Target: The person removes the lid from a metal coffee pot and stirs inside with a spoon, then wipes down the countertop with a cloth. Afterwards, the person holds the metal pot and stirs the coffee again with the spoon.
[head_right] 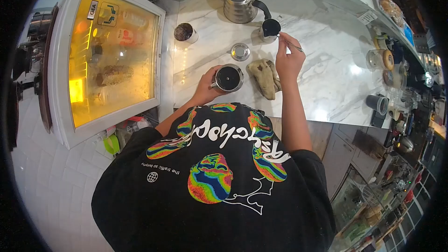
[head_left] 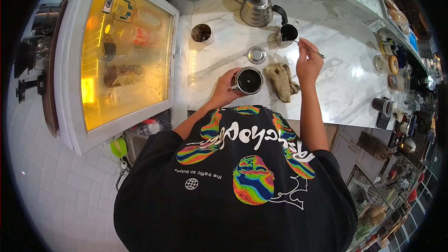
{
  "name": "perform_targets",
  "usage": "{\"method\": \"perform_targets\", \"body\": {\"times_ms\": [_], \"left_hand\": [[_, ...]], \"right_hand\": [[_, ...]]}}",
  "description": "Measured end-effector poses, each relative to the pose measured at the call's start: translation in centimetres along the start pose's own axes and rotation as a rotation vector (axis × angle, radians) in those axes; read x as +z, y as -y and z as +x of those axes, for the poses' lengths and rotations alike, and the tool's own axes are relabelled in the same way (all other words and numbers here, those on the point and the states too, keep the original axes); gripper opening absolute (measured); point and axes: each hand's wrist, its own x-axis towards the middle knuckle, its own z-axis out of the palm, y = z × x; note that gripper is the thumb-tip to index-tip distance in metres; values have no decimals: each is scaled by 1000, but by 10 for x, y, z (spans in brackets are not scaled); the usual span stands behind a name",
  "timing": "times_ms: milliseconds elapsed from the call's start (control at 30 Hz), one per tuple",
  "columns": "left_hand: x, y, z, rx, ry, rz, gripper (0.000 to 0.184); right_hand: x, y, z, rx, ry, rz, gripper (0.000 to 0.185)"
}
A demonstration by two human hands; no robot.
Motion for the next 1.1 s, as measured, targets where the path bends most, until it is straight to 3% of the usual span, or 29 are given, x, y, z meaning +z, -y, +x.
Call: {"method": "perform_targets", "body": {"times_ms": [267, 367, 567, 600, 700, 900, 1100], "left_hand": [[-3, 0, -4, -15, 4, 9, 82], [-9, 6, -7, -80, 10, 88, 81], [-26, 1, -15, -117, 1, 241, 76], [-27, 2, -17, -112, -8, 256, 76], [-31, 8, -22, -90, -50, 269, 75], [-30, 19, -24, -74, -111, 198, 76], [-29, 20, -21, -87, -95, 210, 76]], "right_hand": [[4, -16, -36, 242, -95, 105, 34], [6, -19, -64, 397, 137, -75, 35], [46, -24, -51, -104, 629, -304, 46], [53, -25, -45, -136, 690, -296, 59], [74, -28, -30, -326, 826, -404, 71], [96, -34, -12, -302, 1023, -461, 91], [101, -35, -10, -219, 1037, -582, 101]]}}
